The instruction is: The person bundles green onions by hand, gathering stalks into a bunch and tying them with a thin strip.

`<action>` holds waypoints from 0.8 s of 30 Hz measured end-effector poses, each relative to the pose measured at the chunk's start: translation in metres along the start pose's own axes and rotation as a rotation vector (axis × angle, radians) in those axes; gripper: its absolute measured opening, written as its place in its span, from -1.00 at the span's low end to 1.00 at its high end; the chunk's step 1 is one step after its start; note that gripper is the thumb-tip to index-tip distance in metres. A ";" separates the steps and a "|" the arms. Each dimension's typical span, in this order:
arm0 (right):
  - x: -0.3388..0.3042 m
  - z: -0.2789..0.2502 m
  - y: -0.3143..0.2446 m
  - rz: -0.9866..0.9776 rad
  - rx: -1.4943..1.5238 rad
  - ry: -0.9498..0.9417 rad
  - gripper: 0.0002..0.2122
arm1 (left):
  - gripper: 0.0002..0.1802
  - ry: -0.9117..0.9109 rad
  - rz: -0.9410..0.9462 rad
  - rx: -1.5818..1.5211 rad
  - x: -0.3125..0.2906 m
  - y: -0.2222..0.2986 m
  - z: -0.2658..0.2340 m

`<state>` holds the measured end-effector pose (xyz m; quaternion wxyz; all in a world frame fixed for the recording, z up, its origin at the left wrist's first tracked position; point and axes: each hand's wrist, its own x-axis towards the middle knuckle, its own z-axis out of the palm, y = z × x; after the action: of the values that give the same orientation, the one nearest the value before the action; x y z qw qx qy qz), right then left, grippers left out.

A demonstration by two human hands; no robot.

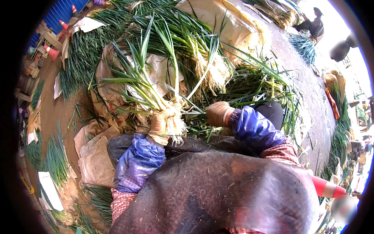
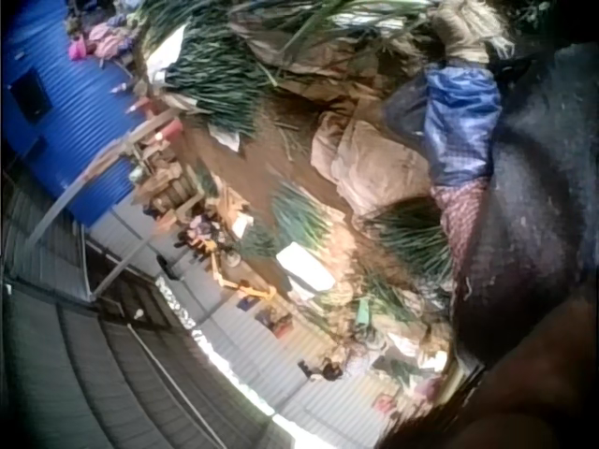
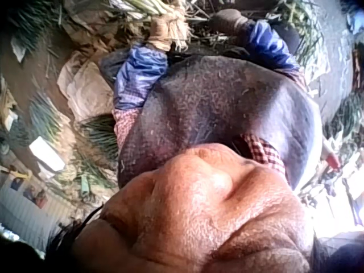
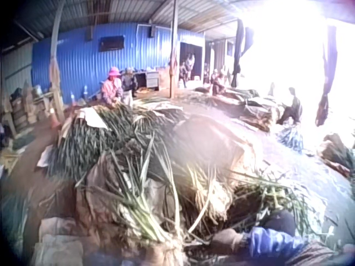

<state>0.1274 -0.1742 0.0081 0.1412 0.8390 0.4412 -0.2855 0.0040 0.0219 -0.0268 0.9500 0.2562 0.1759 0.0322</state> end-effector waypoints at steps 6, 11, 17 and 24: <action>-0.033 -0.043 -0.010 -0.059 0.753 0.738 -0.69 | -0.74 0.009 0.132 0.272 -0.001 -0.010 0.000; 0.008 -0.060 -0.032 -0.035 1.413 0.062 -0.76 | -0.71 -0.048 0.307 0.384 0.001 -0.014 0.009; 0.005 -0.052 -0.042 -0.069 1.475 0.195 -0.85 | -0.78 0.088 0.241 0.428 -0.014 0.002 0.026; -0.010 -0.002 -0.039 -0.733 0.537 -0.086 -0.82 | -0.80 0.156 0.209 0.272 0.000 0.001 0.011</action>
<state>0.0913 -0.1575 0.0170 -0.1735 0.6216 0.6131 -0.4557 0.0083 0.0172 -0.0173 0.8815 0.3958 0.2243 0.1262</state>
